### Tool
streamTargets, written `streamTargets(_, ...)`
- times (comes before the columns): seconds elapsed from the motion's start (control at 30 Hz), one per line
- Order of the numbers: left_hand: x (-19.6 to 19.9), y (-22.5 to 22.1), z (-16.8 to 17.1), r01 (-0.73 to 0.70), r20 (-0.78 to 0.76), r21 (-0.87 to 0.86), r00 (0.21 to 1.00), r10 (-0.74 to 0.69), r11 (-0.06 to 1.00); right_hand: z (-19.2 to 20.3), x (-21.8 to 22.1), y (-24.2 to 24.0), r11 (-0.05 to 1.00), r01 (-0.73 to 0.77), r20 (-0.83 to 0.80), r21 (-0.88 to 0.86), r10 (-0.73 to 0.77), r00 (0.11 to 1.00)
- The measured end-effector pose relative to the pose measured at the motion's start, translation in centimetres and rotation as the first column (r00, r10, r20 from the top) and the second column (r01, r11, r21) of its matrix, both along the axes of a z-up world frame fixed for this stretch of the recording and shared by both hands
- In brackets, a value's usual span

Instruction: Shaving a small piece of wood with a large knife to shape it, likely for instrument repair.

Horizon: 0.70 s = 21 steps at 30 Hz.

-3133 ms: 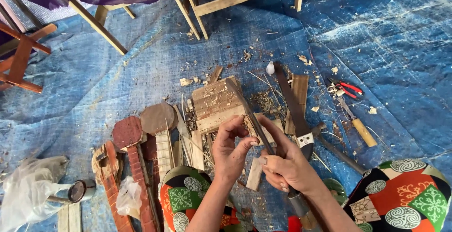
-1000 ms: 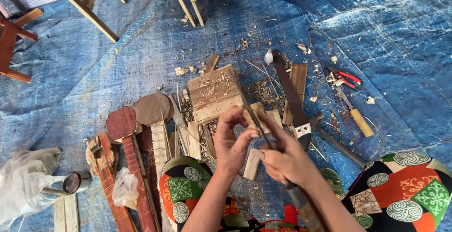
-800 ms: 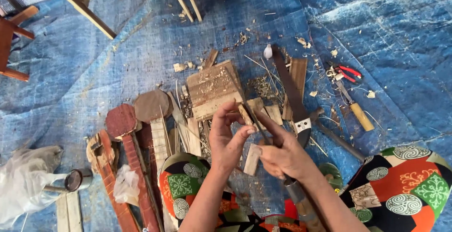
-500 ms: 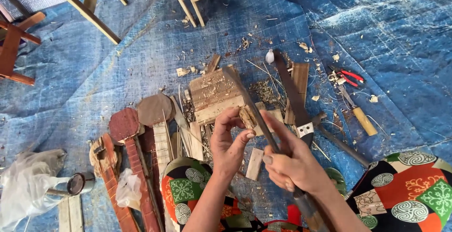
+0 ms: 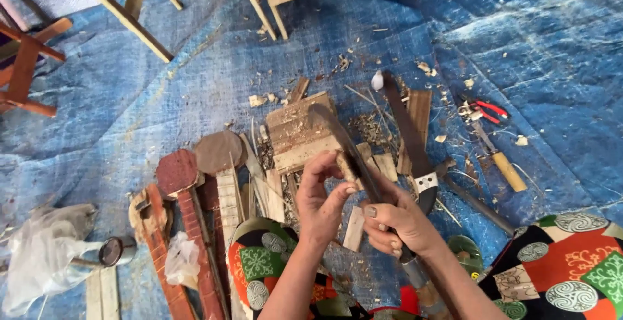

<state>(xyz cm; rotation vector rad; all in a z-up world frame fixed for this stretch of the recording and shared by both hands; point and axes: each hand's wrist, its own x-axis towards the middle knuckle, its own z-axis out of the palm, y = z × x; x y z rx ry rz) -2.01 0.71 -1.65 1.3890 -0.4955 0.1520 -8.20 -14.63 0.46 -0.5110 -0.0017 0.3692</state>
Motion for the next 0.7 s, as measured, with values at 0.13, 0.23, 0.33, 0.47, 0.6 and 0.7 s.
streamTargets(0.13, 0.6, -0.2, -0.1, -0.007, 0.001, 0.005, 1.000, 0.007, 1.000, 3.7, -0.8, -0.7, 0.976, 0.115, 0.112, -0.185, -0.096, 0.989)
streamTargets(0.23, 0.7, -0.3, -0.4, 0.002, -0.009, -0.013, 1.000, -0.002, 1.000, 3.8, -0.8, -0.7, 0.942, 0.171, 0.203, -0.290, -0.114, 0.972)
streamTargets(0.33, 0.9, -0.6, -0.5, 0.023, 0.002, -0.051, 1.000, -0.023, 0.998, 1.3, -0.1, -0.4, 0.906, 0.187, 0.186, -0.381, -0.123, 0.975)
streamTargets(0.47, 1.8, -1.1, -2.3, -0.047, 0.008, -0.085, 0.999, 0.048, 0.995, -0.9, 1.0, -0.3, 0.887, 0.226, 0.331, -0.403, -0.089, 0.939)
streamTargets(0.6, 0.2, -0.3, -0.6, 0.032, -0.048, -0.064, 0.998, -0.036, 0.997, 1.0, -0.5, -0.2, 0.990, 0.042, -0.051, -0.134, -0.050, 0.997)
streamTargets(0.7, 0.2, -0.4, -0.9, 0.050, -0.061, -0.082, 0.997, -0.055, 0.995, 2.6, -1.6, -0.7, 0.946, 0.138, 0.078, -0.293, -0.121, 0.990)
